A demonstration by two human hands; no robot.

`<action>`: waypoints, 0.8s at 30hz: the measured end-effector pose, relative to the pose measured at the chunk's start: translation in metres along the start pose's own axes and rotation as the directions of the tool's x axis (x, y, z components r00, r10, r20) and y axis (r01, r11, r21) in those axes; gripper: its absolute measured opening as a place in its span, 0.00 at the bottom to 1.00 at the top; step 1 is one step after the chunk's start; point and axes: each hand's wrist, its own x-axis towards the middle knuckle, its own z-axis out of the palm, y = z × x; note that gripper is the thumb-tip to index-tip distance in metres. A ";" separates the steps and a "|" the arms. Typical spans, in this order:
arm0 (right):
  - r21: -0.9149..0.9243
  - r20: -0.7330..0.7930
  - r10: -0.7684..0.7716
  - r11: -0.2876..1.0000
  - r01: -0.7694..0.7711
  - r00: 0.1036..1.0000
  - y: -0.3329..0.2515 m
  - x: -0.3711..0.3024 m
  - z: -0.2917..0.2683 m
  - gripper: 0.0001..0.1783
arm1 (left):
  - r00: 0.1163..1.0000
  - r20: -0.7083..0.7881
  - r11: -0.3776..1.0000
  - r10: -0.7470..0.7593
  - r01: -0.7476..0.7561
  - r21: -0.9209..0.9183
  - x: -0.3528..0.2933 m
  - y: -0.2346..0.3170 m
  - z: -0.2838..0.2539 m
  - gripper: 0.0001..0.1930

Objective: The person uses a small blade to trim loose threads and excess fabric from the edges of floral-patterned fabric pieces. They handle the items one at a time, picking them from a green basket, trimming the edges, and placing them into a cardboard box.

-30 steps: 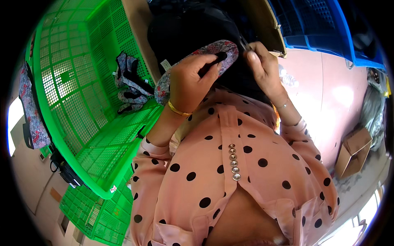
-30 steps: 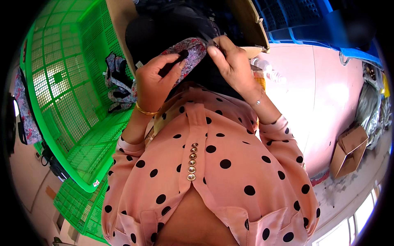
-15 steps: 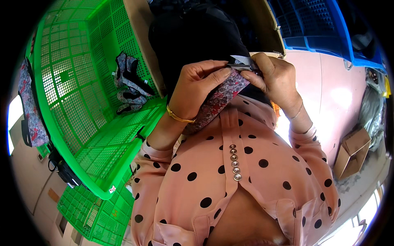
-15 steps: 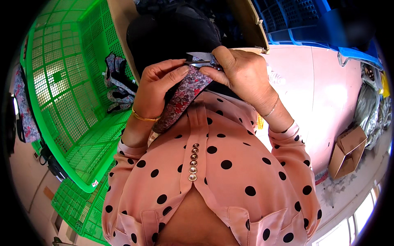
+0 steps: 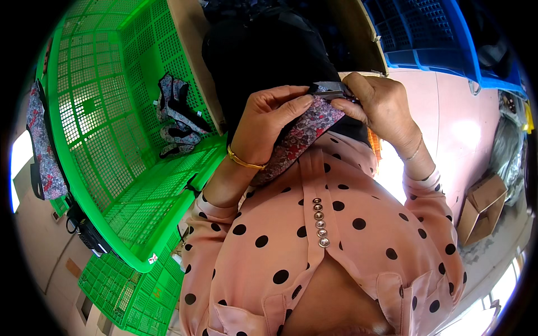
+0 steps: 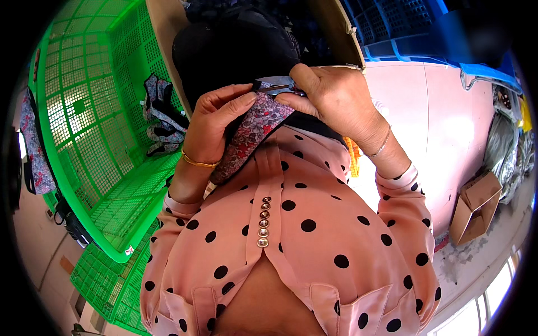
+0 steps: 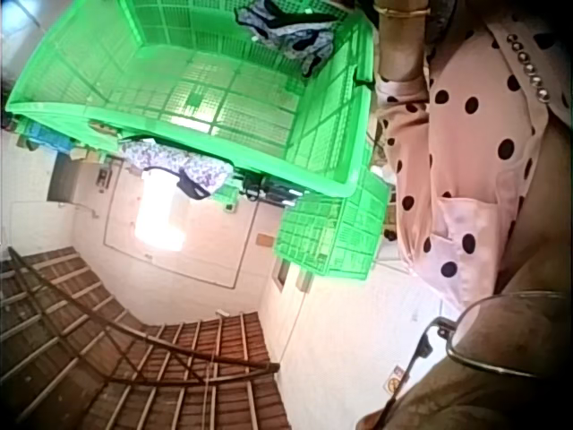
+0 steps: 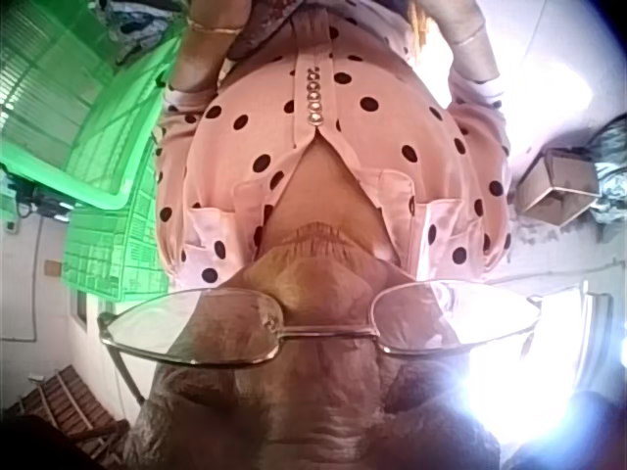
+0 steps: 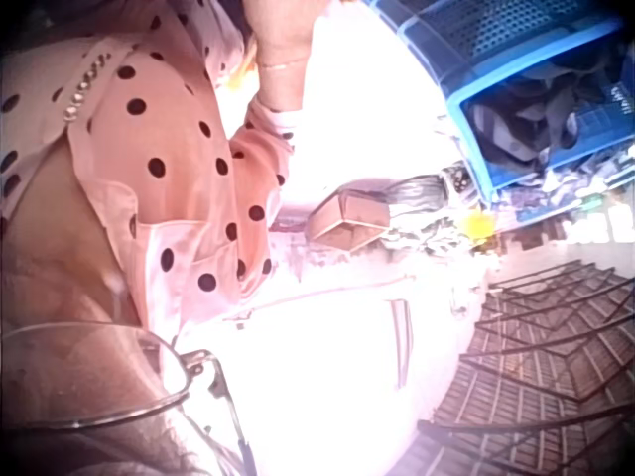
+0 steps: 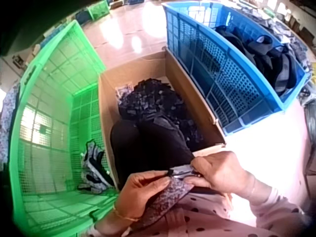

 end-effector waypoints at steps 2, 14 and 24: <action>-0.002 0.010 -0.005 1.000 0.005 1.000 0.002 0.001 -0.001 0.22 | 1.000 0.005 1.000 -0.010 0.010 -0.006 0.000 0.000 0.000 0.11; 0.555 0.079 0.185 0.808 -0.198 0.980 0.011 -0.002 -0.009 0.22 | 0.990 0.068 0.964 0.125 -0.138 0.226 -0.009 0.001 0.004 0.11; 0.908 0.413 -0.088 0.112 -0.403 0.907 -0.003 0.015 -0.007 0.27 | 0.952 0.303 0.965 -0.047 -0.036 0.261 -0.022 0.026 0.020 0.12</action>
